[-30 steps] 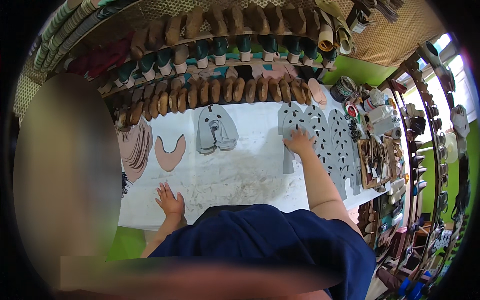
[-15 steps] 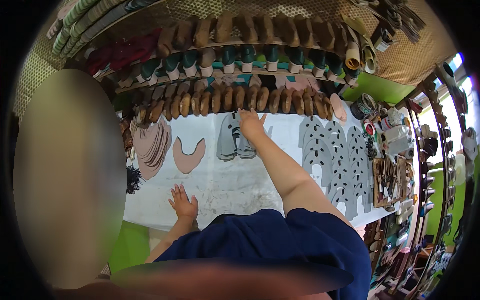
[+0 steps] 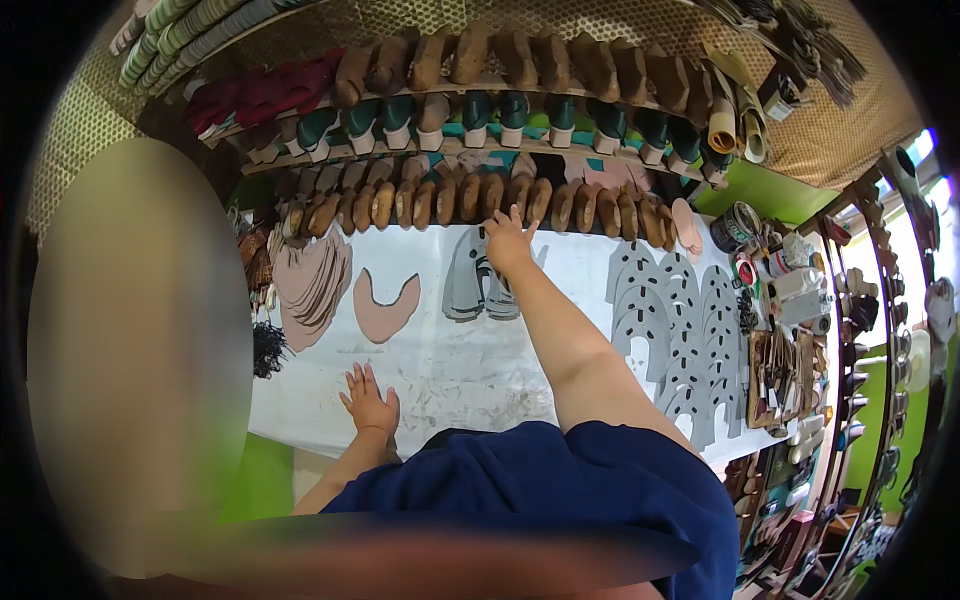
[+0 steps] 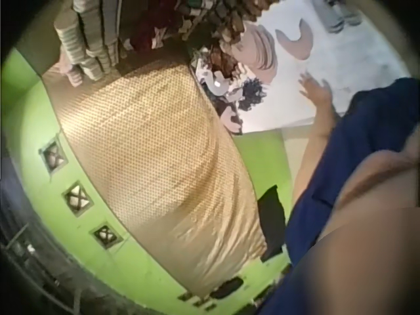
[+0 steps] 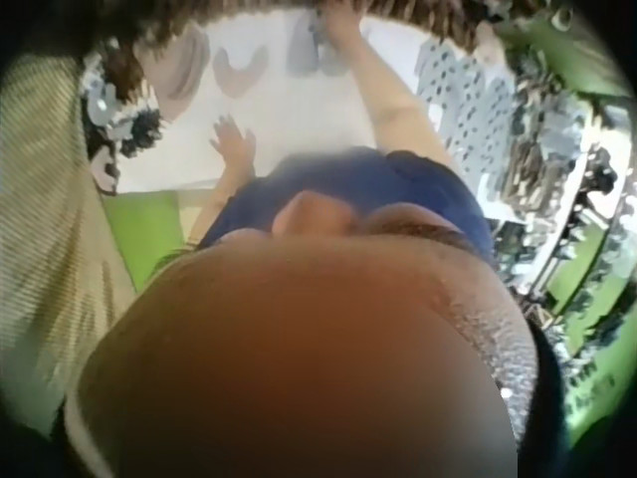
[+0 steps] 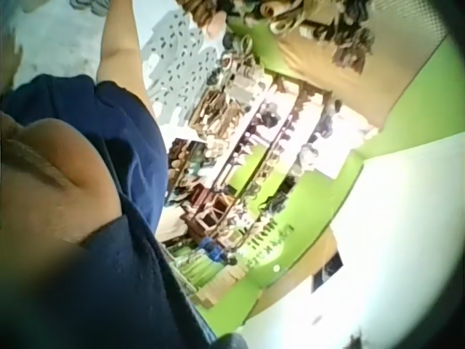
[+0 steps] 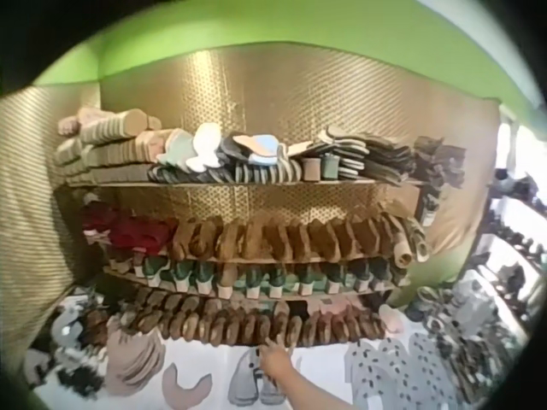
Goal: Organizing and laying out shoe upper components onto templates on a workbench.
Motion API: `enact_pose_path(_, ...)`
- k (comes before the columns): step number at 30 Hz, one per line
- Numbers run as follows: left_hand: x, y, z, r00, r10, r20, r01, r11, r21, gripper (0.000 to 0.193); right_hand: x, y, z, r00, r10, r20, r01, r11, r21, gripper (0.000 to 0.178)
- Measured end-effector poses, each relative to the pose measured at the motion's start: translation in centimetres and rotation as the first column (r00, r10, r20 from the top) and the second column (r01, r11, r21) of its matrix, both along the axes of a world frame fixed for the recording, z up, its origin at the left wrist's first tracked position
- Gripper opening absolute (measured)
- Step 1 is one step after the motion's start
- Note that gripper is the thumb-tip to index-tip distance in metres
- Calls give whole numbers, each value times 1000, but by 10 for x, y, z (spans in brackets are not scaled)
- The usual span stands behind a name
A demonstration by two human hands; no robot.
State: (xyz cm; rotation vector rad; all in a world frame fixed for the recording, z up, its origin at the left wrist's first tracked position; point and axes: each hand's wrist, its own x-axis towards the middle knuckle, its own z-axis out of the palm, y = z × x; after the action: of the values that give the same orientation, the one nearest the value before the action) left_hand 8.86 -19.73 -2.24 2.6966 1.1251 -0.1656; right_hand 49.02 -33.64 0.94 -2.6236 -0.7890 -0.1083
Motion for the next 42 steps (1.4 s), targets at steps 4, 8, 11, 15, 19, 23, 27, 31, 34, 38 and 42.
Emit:
enact_pose_path(4, -3, -1, -7, 1000, -12, 12, 11, 1000, 24, 81, -4, -14, 16, 995, 99, -14, -98, 994, 45, 25)
enact_pose_path(8, -2, -4, -4, 1000, -9, 21, 9, 1000, 29, 80, -36, -42, 39, 991, 118, -65, -108, 983, 151, 15)
enact_pose_path(11, -3, -3, -5, 999, -12, 36, 10, 999, 49, 79, -66, -89, 57, 980, 199, -6, -196, 970, 142, 15)
enact_pose_path(15, 0, -3, 0, 1000, -25, 11, 25, 999, 31, 78, -107, -174, 94, 982, 172, -82, -156, 972, 173, 13)
enact_pose_path(19, -3, -4, -1, 999, -18, 40, 16, 999, 51, 77, -144, -262, 151, 968, 183, -169, -167, 980, 105, 13)
enact_pose_path(23, -3, -4, 1, 999, -9, 44, 7, 998, 66, 75, -165, -320, 184, 878, 99, -469, -132, 991, -36, 16)
enact_pose_path(27, -6, -3, -5, 996, -8, 85, 2, 998, 65, 77, -142, -356, 145, 819, -24, -573, -49, 993, -110, 20)
enact_pose_path(31, -2, -5, -6, 997, -14, 80, 9, 998, 67, 77, -100, -372, 63, 862, -181, -474, 57, 963, -263, 20)
enact_pose_path(34, -2, -7, -6, 998, -4, 66, -1, 998, 70, 77, -80, -366, 29, 895, -266, -359, 158, 940, -302, 20)
enact_pose_path(38, 2, -7, -6, 1000, -2, 13, 1, 997, 75, 74, -46, -368, -10, 859, -251, -446, 198, 967, -163, 19)
enact_pose_path(42, 0, -5, -7, 1000, -11, 11, 9, 995, 98, 74, -49, -360, -4, 926, -201, -321, 134, 966, -220, 21)
